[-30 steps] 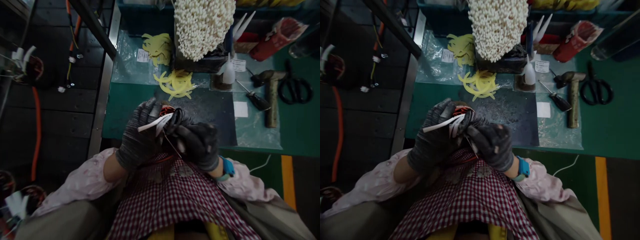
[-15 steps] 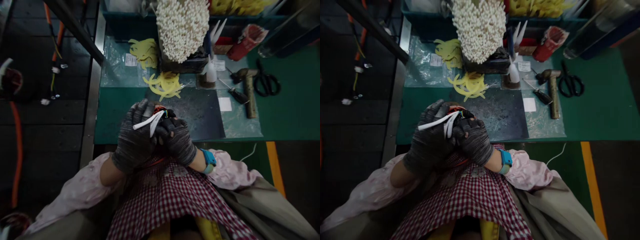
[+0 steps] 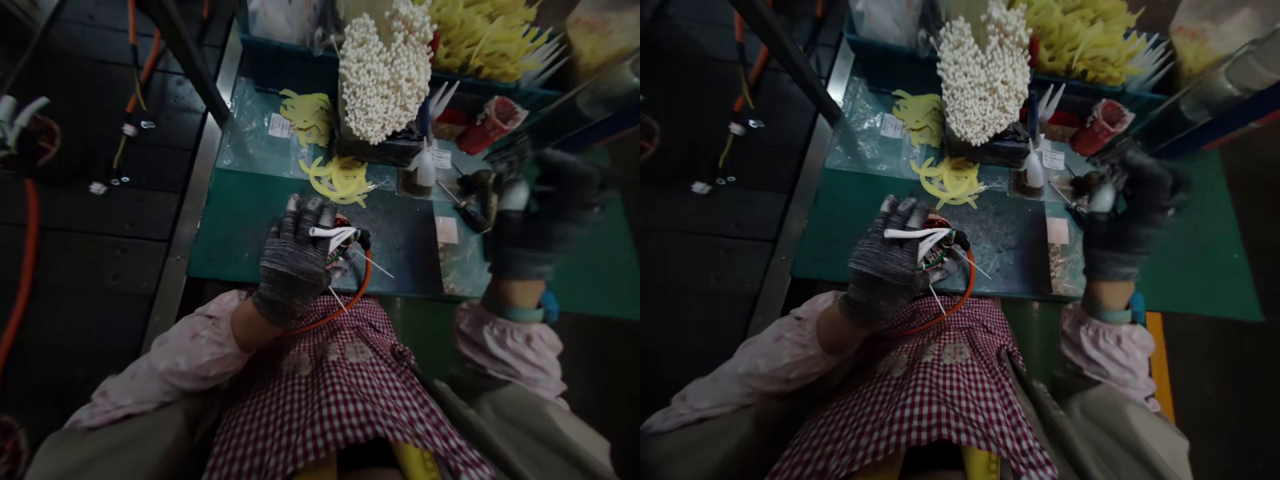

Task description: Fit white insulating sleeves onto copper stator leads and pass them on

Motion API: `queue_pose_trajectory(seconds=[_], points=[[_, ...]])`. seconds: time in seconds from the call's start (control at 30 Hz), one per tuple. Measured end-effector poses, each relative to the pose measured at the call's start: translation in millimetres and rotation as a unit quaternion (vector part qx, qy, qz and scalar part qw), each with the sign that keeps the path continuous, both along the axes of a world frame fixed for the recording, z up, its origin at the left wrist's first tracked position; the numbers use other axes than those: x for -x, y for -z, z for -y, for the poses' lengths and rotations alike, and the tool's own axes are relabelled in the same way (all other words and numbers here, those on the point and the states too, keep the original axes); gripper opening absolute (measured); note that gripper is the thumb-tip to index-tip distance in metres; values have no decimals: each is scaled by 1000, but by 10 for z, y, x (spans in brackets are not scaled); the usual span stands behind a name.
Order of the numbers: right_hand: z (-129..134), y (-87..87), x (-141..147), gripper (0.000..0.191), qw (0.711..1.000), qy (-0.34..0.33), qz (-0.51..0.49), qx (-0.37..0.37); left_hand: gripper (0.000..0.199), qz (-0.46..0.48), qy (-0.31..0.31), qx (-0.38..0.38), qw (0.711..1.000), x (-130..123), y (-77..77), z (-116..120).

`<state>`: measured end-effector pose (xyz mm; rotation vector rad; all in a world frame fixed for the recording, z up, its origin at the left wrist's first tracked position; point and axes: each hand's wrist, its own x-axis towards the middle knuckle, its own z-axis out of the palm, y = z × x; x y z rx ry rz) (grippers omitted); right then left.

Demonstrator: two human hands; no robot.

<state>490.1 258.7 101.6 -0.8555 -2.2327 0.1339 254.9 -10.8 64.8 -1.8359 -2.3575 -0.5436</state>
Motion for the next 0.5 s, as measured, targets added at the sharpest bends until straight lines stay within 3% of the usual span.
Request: queue_pose_trajectory(seconds=[0.07, 0.17, 0.23, 0.37, 0.5], points=[[258, 73, 137, 41, 1000, -10, -9, -9, 94, -8, -9, -2, 1000, -6, 30, -53], [718, 194, 374, 45, 986, -118, 71, 91, 85, -17, -8, -9, 1000, 16, 56, -72], [910, 268, 501, 50, 974, -149, 109, 133, 77, -18, -3, -23, 1000, 32, 76, -60], [1041, 423, 568, 57, 945, -196, 134, 225, 65, -25, 0, -68, 997, 25, 122, -28], [1207, 634, 448, 59, 909, -222, 70, 346, 63, -23, 18, -88, 996, 48, 157, 21]])
